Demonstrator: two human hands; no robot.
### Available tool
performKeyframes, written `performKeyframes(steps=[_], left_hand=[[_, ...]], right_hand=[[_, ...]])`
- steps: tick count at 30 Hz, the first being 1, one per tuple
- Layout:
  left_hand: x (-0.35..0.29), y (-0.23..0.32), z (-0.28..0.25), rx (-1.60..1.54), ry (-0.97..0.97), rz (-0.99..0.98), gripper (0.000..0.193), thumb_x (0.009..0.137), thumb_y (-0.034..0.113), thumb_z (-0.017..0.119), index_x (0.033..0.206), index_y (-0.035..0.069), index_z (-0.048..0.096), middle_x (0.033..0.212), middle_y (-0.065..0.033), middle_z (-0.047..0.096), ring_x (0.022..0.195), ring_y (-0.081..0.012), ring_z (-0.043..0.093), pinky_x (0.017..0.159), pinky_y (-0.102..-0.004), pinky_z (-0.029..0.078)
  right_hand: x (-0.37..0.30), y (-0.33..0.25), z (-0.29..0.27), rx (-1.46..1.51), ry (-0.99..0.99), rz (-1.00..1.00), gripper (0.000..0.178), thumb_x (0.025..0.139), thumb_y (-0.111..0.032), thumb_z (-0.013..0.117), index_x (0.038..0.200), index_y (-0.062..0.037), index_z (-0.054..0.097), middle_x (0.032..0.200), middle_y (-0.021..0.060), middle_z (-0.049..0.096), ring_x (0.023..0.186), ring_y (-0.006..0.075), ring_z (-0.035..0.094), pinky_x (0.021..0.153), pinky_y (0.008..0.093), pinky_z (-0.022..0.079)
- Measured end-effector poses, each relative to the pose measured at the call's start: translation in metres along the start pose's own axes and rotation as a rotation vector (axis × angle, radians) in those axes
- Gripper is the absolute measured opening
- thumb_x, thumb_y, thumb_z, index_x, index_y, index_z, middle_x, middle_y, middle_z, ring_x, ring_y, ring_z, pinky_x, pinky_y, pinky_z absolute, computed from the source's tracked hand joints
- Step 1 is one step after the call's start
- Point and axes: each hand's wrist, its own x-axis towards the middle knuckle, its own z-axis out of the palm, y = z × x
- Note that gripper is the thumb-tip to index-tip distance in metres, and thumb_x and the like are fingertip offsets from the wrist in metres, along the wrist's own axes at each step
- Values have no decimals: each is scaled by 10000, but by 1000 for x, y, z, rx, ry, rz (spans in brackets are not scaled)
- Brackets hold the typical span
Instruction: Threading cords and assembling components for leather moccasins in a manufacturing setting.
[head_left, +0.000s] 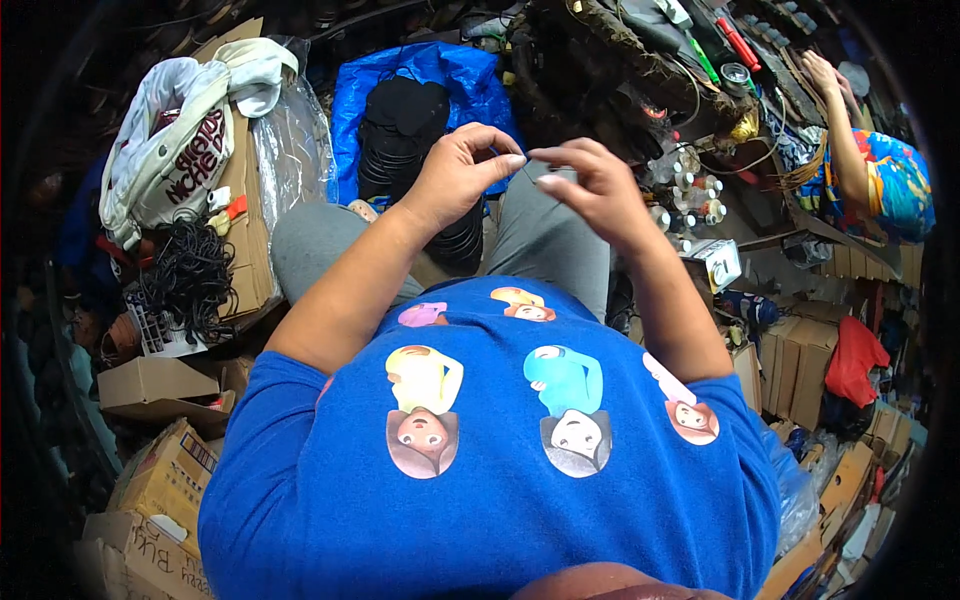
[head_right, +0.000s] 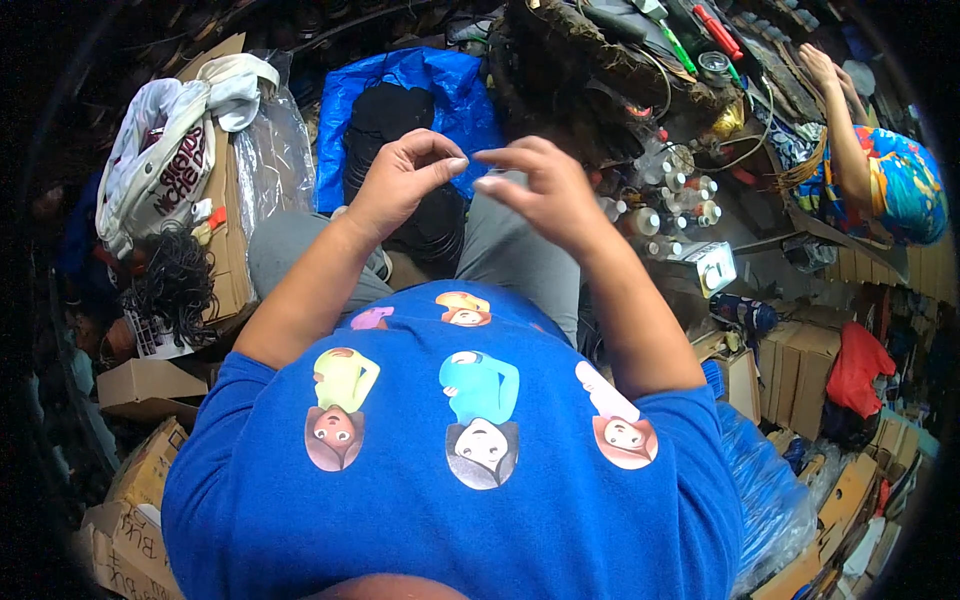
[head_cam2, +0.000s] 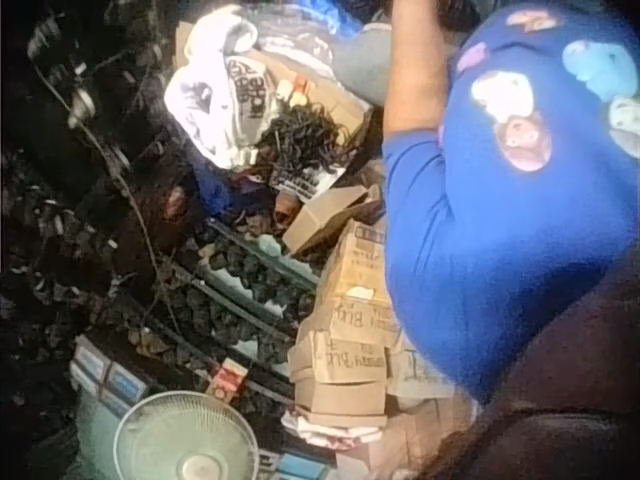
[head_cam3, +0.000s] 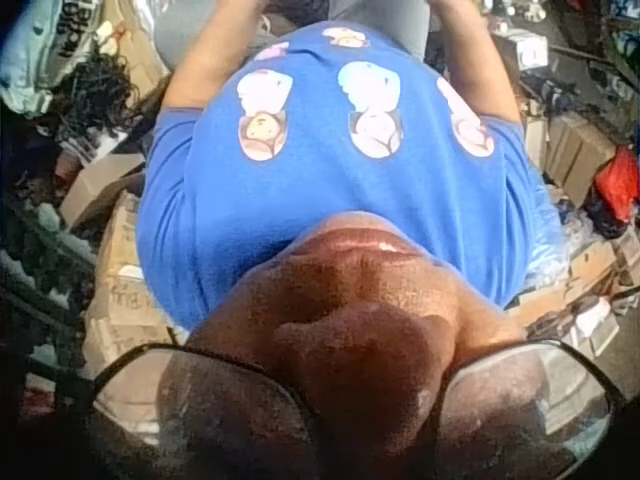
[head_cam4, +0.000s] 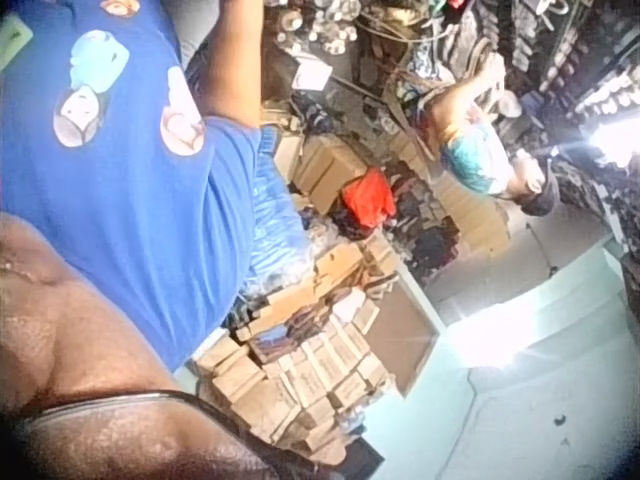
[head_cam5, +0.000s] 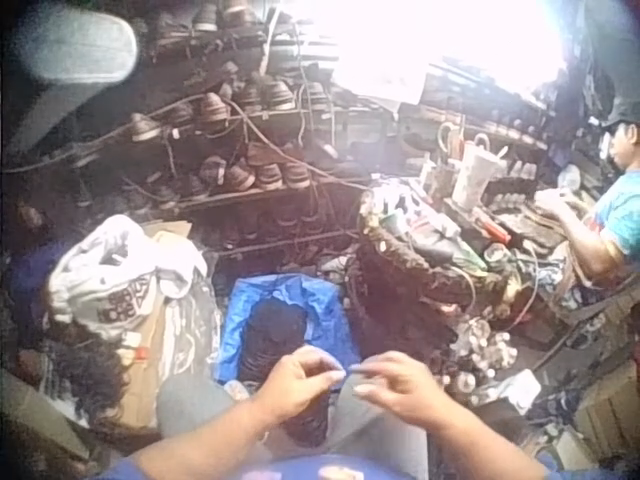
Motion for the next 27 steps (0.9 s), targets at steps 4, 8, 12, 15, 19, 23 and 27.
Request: performKeyframes(steps=[4,8,12,15,19,23,27], left_hand=[[-6,15,4,-321,99,-76,75,858,93,576,907,36,572,843,-58,614,782,-107,551,765,-254,439],[-9,8,13,-585,227,-112,47,877,95,546,879,48,546,857,-83,619,784,-163,584,762,-284,449],[-4,-6,-4,-713,404,-98,55,898,108,509,880,58,517,841,-92,616,738,-211,621,720,-297,480],[2,0,-43,-455,409,-62,88,893,140,535,908,54,532,816,-88,616,747,-201,631,717,-304,508],[-10,3,-30,-336,245,-92,132,857,94,582,957,11,609,848,-71,632,748,-172,634,712,-276,509],[-20,8,-4,-366,210,-80,156,831,76,613,963,-4,632,870,-70,644,747,-136,619,707,-251,499],[-19,16,3,-389,232,-55,157,812,80,644,949,4,642,854,-67,651,755,-127,613,708,-243,497]], right_hand=[[12,-3,20,-83,-53,-47,158,770,-186,664,801,-32,646,745,108,579,697,241,563,628,342,439],[7,-1,35,-33,-18,-45,152,795,-168,633,776,-19,617,719,118,569,681,264,546,609,364,419],[-1,10,35,-56,-102,41,160,833,-172,580,856,-18,617,763,132,579,741,266,556,663,351,428],[-20,36,31,23,-68,57,260,882,-190,515,1080,-45,601,856,90,562,753,202,543,708,313,432],[-8,25,15,585,58,332,381,907,-137,477,1281,-63,472,844,-8,444,733,66,496,699,209,417],[11,-11,27,680,75,244,296,862,-107,567,1140,-6,566,873,20,559,760,82,551,724,219,439],[17,-9,37,749,130,168,169,808,-78,643,942,25,629,882,62,644,782,91,574,721,227,452]])
